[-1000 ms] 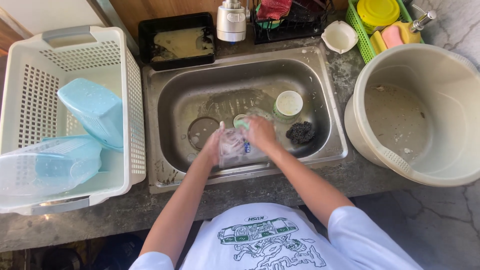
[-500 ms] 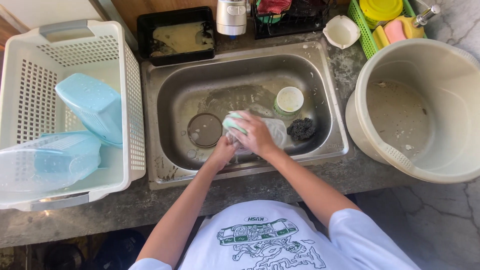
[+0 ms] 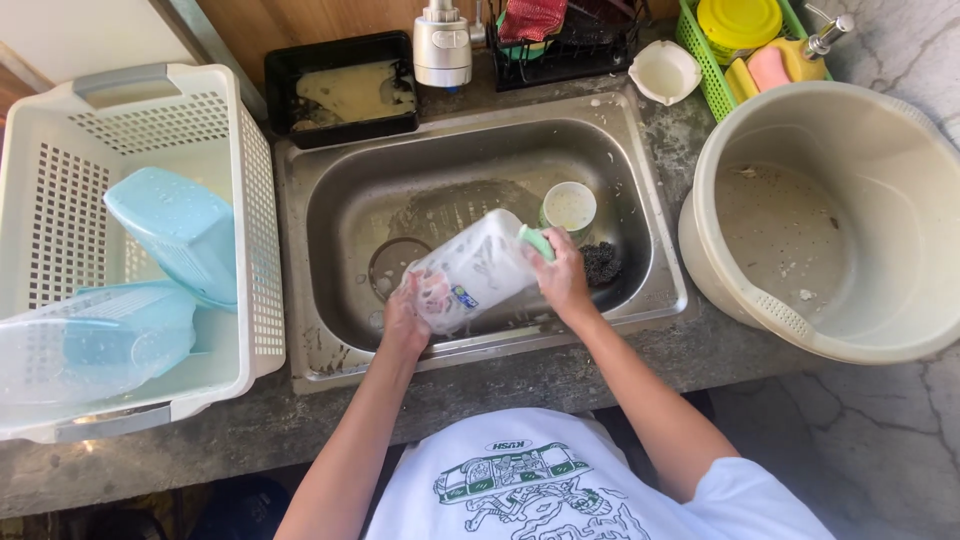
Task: Wash and dry various kitchen containers and lids.
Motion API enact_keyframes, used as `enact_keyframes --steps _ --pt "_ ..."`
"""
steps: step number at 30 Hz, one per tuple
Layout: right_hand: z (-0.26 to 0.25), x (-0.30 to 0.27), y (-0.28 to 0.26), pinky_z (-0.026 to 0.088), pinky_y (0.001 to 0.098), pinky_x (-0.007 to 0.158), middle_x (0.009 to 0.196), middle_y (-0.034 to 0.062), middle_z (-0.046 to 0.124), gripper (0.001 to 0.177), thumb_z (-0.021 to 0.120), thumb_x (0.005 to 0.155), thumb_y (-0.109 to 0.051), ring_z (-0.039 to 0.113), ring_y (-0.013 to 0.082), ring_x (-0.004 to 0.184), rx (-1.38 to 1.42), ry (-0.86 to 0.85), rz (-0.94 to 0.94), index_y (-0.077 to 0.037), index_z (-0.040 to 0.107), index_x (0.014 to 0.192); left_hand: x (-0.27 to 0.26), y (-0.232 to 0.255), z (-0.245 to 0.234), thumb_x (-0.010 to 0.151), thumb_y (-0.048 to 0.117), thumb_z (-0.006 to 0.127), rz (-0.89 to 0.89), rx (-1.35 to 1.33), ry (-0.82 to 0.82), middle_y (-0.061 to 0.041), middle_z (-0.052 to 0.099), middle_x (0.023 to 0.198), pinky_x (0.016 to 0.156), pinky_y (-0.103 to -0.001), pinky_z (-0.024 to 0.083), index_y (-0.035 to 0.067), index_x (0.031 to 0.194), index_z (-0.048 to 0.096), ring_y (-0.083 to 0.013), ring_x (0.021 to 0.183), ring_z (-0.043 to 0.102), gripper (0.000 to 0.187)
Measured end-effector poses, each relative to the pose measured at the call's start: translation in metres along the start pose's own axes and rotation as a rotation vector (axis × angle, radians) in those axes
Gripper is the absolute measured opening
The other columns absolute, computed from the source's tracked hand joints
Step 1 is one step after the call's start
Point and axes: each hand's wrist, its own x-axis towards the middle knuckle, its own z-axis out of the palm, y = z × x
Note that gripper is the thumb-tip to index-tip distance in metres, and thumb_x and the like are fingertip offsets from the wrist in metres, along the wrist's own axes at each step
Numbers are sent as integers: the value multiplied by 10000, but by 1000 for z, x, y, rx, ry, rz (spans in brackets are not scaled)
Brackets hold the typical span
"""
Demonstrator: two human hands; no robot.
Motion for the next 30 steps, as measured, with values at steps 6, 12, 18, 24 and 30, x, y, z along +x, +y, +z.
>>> enact_keyframes --steps 6,12,18,24,30 --pt "-3 43 -11 522 410 892 1085 182 689 256 669 1008 -204 655 283 982 -48 -16 194 4 625 1152 17 -6 -3 1066 363 568 -62 -43 -119 -121 699 1145 840 -463 568 51 1224 622 -276 981 676 354" --pt "11 -7 10 490 414 1100 1290 188 665 321 609 991 -210 645 309 1247 167 -105 -160 19 591 1217 -25 48 42 1014 365 547 -32 82 75 -104 706 1097 853 -525 604 99 1084 581 -272 1003 702 277" --pt "36 48 22 334 400 1179 1553 246 389 596 508 1097 -343 402 340 1445 143 -156 579 33 335 1525 -7 24 32 1032 270 597 139 297 56 -125 714 1020 752 -474 649 55 1058 599 -280 894 732 217" --pt "28 8 -19 482 410 1162 1408 241 627 393 436 1148 -243 594 342 1348 58 20 -237 9 542 1431 -13 49 43 1032 266 596 112 320 199 -160 733 976 736 -474 656 49 1089 654 -284 823 739 233" --pt "24 30 -4 552 438 741 953 162 707 304 494 1074 -257 657 273 808 174 -128 455 -53 640 1246 -27 41 62 1033 249 566 180 209 153 -174 745 990 725 -454 678 33 1074 621 -297 847 763 226"
